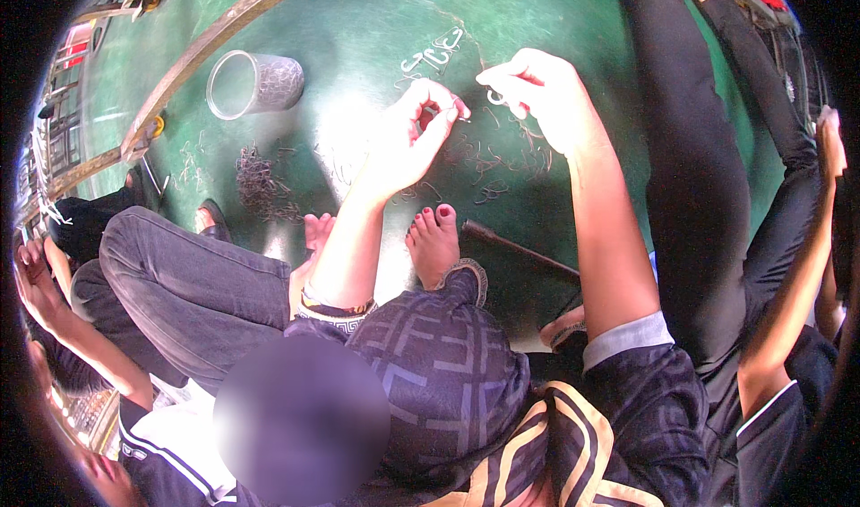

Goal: The person assembles small metal hooks and wires onto a larger metal fixture. They pick up the small hooks from the floor, link them together, and then hang the assembled chains onto the radial slots of a central metal frame.

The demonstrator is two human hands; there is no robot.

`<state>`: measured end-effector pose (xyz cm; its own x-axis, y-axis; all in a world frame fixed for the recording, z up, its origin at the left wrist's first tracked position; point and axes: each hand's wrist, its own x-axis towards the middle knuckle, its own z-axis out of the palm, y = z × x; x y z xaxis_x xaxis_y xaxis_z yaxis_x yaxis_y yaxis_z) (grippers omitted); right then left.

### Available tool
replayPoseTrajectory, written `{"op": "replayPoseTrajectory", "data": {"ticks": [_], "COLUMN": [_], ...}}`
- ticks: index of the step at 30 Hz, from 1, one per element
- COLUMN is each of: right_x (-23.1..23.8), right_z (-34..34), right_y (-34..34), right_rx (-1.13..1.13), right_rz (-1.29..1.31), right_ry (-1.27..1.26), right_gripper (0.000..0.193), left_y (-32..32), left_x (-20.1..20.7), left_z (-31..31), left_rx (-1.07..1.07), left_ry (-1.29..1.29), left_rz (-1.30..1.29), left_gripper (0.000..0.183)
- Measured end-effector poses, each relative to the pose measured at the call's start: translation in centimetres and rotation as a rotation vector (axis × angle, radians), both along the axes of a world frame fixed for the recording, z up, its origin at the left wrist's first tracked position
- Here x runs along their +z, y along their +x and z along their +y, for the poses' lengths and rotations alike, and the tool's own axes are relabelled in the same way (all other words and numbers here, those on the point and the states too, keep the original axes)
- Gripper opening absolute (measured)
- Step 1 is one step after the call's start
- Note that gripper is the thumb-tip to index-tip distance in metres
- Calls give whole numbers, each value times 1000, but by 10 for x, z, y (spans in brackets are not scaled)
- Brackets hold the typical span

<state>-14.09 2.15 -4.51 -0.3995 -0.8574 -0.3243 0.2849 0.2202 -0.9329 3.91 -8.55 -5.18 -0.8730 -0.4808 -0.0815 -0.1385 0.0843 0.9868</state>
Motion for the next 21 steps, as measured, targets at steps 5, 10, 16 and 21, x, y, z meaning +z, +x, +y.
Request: {"op": "replayPoseTrajectory", "data": {"ticks": [5, 10, 16, 21], "right_x": [6, 13, 14, 21], "right_z": [5, 4, 2, 4], "right_y": [-2, -2, 1, -1], "right_rx": [-43, -67, -92, -92], "right_rz": [-186, -195, -143, 17], "right_ry": [-27, -31, -93, -45], "right_gripper": [3, 7, 11, 11], "left_y": [-9, -14, -20, -27], "left_x": [4, 14, 17, 25], "left_z": [5, 15, 20, 23], "left_rx": [-27, -24, 3, 12], "left_ry": [-7, 40, 30, -3], "left_rz": [38, -3, 56, 98], "left_gripper": [4, 3, 6, 7]}}
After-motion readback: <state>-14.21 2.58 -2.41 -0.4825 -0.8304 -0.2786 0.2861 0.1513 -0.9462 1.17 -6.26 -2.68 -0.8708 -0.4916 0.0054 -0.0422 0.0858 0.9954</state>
